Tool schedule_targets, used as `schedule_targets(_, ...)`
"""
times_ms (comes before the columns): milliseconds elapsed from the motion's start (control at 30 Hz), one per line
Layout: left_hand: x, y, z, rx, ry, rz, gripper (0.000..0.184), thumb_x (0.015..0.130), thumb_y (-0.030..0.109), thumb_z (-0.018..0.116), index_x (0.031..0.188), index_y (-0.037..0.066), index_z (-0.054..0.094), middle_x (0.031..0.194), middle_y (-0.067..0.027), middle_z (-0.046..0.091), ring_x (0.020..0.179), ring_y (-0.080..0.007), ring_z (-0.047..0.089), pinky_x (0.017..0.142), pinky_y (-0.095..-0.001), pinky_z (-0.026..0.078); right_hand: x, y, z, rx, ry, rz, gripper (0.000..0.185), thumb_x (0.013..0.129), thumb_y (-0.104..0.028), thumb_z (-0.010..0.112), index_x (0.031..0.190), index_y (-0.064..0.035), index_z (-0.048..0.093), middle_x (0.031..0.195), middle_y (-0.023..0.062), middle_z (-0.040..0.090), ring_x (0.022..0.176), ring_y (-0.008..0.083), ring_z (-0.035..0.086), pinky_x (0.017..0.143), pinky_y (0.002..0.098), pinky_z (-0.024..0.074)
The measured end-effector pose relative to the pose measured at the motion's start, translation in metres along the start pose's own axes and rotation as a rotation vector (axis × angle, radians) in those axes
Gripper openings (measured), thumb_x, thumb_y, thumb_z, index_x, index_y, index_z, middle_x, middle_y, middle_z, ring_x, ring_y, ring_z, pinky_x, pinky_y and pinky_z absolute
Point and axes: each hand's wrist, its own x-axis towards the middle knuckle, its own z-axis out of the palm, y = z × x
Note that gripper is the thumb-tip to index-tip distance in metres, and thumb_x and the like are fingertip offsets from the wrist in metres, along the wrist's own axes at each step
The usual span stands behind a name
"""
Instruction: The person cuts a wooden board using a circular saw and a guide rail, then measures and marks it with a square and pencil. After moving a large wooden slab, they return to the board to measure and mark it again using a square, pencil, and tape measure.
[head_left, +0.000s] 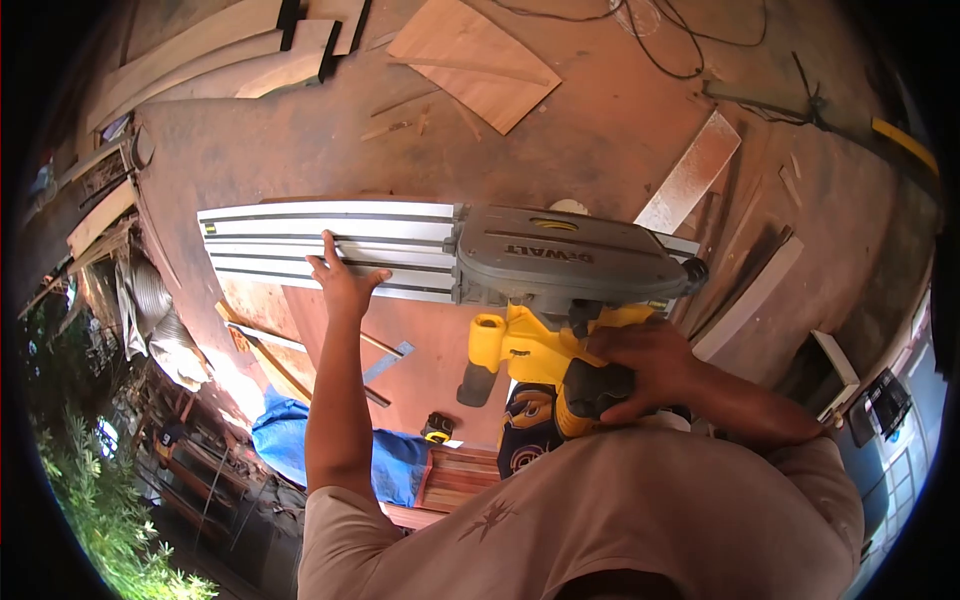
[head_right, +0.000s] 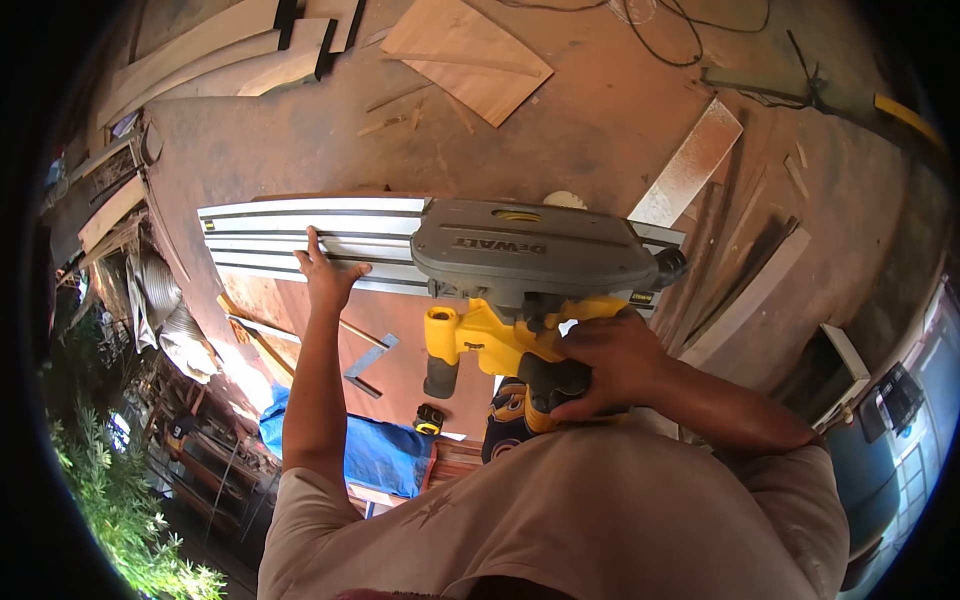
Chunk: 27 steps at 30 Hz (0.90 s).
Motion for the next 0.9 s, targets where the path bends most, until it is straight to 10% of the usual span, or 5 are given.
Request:
schedule_targets(467, -0.007, 0.005, -0.003, -0.008, 0.01, 0.063, 0.13, 0.054, 0.027, 0.094, 0.154, 0.015, 0.013, 0.149, -0.0423, 0.005, 0.135, -0.0544, 0.028, 0.107, -0.0494, 0.04, 0.02, 0.0, -0.002, 0.039, 0.025, 0.003, 0.073, 0.058, -0.066, 0.074, 0.104, -0.0097, 0.067, 0.094, 0.0061, 0.064, 0.095, 0.0269, 0.063, 0.087, 0.0418, 0.0446)
schedule_targets(900, -0.008, 0.009, -0.003, 0.041, 0.01, 0.038, 0.13, 0.054, 0.03, 0.093, 0.154, 0.019, 0.01, 0.149, -0.0422, 0.01, 0.136, -0.0546, 0.028, 0.106, -0.0497, 0.041, 0.034, -0.001, -0.008, 0.154, -0.167, 0.118, 0.077, 0.062, -0.07, 0.072, 0.117, -0.0161, 0.063, 0.109, 0.0059, 0.062, 0.112, 0.027, 0.057, 0.094, 0.0449, 0.0426)
